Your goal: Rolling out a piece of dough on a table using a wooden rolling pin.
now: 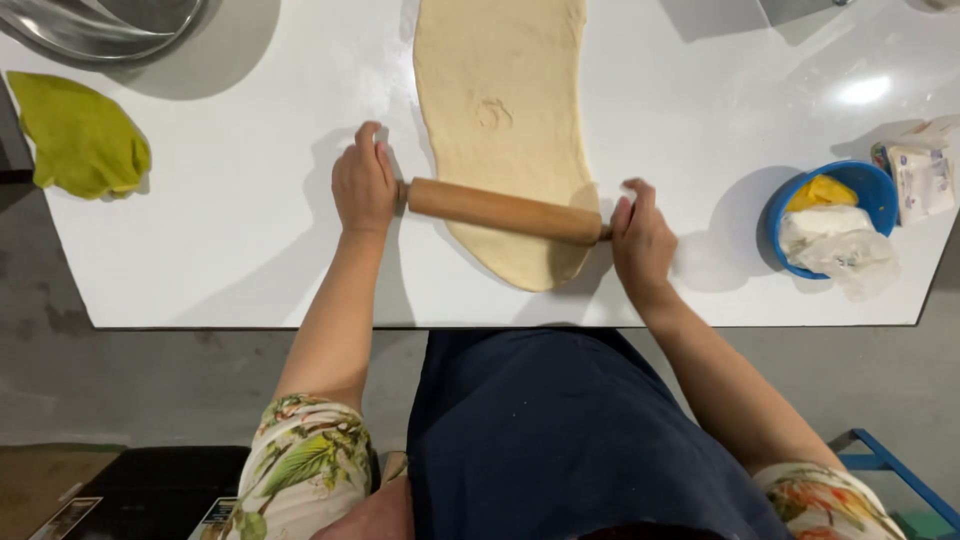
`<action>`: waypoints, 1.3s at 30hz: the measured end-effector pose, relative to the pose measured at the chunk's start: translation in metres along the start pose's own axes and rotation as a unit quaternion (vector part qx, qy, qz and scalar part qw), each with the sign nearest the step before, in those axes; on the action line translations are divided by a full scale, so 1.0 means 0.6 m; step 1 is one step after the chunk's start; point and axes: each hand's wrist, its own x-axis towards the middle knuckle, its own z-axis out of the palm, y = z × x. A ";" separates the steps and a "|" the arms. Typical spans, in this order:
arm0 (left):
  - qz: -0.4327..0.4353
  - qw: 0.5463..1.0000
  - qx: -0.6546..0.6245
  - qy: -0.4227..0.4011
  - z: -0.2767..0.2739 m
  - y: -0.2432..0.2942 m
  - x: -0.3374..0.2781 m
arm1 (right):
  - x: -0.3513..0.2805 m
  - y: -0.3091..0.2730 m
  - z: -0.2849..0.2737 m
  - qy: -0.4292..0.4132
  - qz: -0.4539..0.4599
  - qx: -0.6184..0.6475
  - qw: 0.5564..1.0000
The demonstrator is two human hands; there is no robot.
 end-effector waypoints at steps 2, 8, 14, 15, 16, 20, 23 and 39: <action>-0.004 1.000 -0.007 -0.017 -0.024 -0.003 -0.025 | -0.030 -0.017 -0.005 -0.016 0.012 0.005 1.000; -0.004 0.999 -0.011 -0.046 -0.058 -0.016 -0.104 | -0.101 -0.018 -0.005 -0.076 0.034 0.012 0.996; -0.021 0.999 -0.022 -0.044 -0.083 -0.019 -0.181 | -0.127 -0.014 -0.006 -0.122 0.008 0.012 0.992; -0.027 0.999 -0.024 -0.038 -0.090 -0.019 -0.197 | -0.134 -0.014 -0.006 -0.128 -0.002 0.016 0.992; -0.026 0.999 -0.024 -0.038 -0.098 -0.014 -0.209 | -0.142 -0.010 -0.009 -0.127 0.000 0.016 0.992; -0.069 0.993 0.000 -0.091 -0.136 0.011 -0.223 | -0.141 0.003 -0.020 -0.179 -0.005 0.030 0.983; -0.141 0.982 -0.016 -0.125 -0.156 0.038 -0.191 | -0.069 0.020 -0.021 -0.153 -0.036 0.002 0.988; -0.148 0.989 -0.019 -0.025 -0.055 0.122 -0.166 | 0.217 0.034 0.008 -0.066 -0.085 -0.011 0.994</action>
